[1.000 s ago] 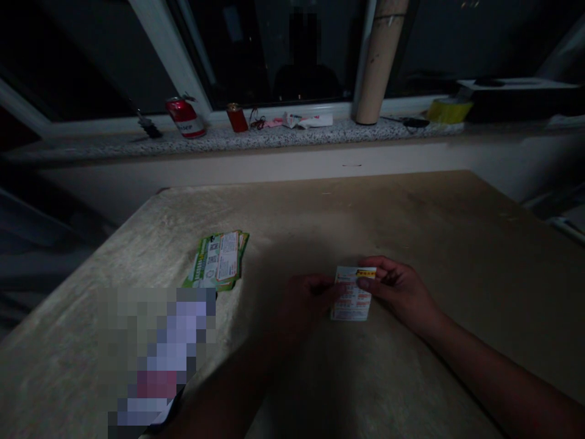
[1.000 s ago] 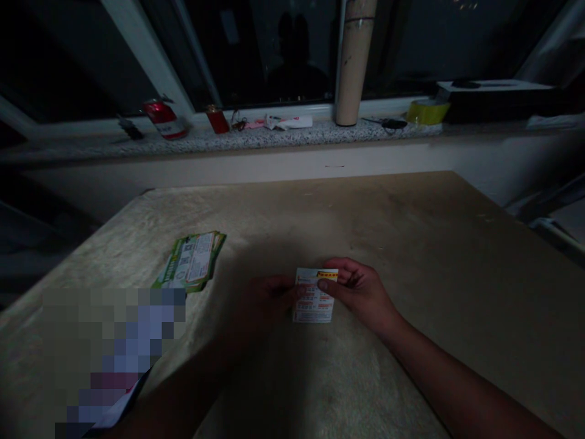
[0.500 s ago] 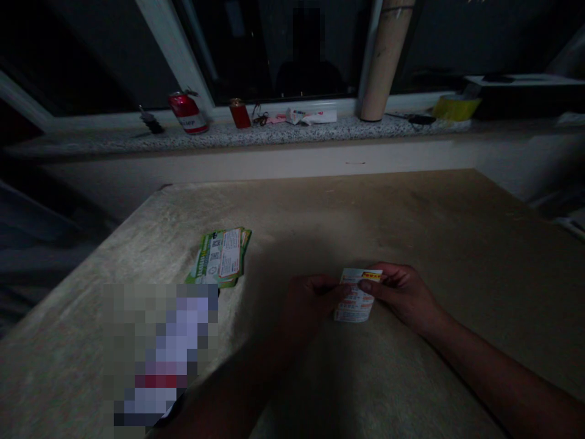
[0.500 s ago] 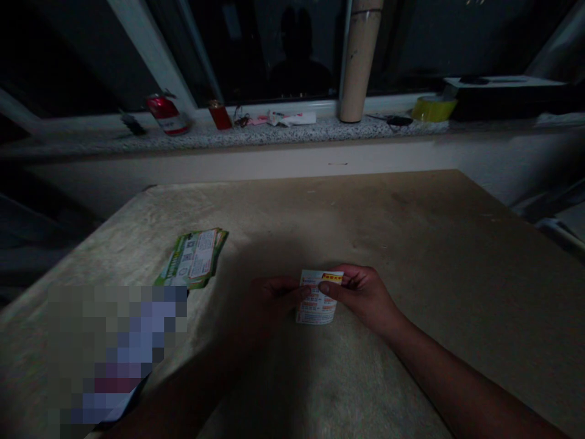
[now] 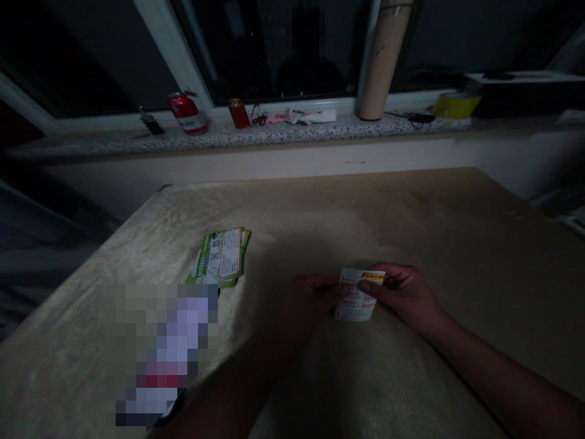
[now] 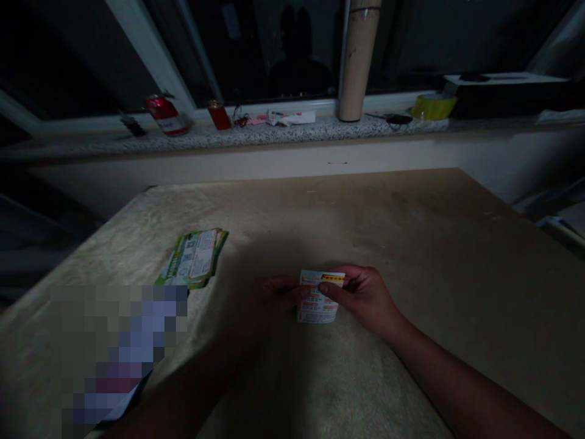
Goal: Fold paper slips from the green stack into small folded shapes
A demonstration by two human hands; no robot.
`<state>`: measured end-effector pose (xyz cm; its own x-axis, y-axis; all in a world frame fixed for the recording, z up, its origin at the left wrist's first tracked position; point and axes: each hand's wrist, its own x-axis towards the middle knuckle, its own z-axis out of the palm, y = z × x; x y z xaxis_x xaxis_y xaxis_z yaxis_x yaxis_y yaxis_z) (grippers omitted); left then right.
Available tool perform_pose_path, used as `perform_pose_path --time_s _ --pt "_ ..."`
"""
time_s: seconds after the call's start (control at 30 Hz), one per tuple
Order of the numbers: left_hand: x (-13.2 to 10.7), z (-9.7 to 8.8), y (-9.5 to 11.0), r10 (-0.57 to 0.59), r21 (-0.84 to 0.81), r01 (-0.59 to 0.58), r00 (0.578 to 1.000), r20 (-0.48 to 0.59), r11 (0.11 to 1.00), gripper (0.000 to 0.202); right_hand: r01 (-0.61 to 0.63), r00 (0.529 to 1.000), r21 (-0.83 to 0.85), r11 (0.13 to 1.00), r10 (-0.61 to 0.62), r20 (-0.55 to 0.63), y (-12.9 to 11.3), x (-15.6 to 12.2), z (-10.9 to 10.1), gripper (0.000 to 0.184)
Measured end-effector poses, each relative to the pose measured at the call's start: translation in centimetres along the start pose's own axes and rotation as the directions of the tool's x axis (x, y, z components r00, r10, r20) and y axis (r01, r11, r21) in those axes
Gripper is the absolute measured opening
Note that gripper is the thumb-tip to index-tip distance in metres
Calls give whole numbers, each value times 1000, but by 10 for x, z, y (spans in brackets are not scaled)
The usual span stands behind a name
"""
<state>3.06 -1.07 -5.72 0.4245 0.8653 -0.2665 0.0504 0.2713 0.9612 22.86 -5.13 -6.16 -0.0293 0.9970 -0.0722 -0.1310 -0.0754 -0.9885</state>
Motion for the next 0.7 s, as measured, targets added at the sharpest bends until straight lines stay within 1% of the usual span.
perform_pose_path --time_s 0.1,0.27,0.5,0.7 --pt "-1 0 1 4 -14 -3 1000 20 1000 32 8 1000 -11 1000 -8 7 1 0 0 15" --pt "-3 0 6 28 -9 -28 999 -35 1000 32 18 1000 -29 999 -17 23 2 0 -1 16" --pt "-3 0 7 21 -16 -22 999 -27 1000 28 -13 999 -5 1000 13 40 1 0 0 15" --pt "-3 -1 7 45 -2 -45 999 -18 999 26 -23 999 -11 1000 23 36 2 1 0 16"
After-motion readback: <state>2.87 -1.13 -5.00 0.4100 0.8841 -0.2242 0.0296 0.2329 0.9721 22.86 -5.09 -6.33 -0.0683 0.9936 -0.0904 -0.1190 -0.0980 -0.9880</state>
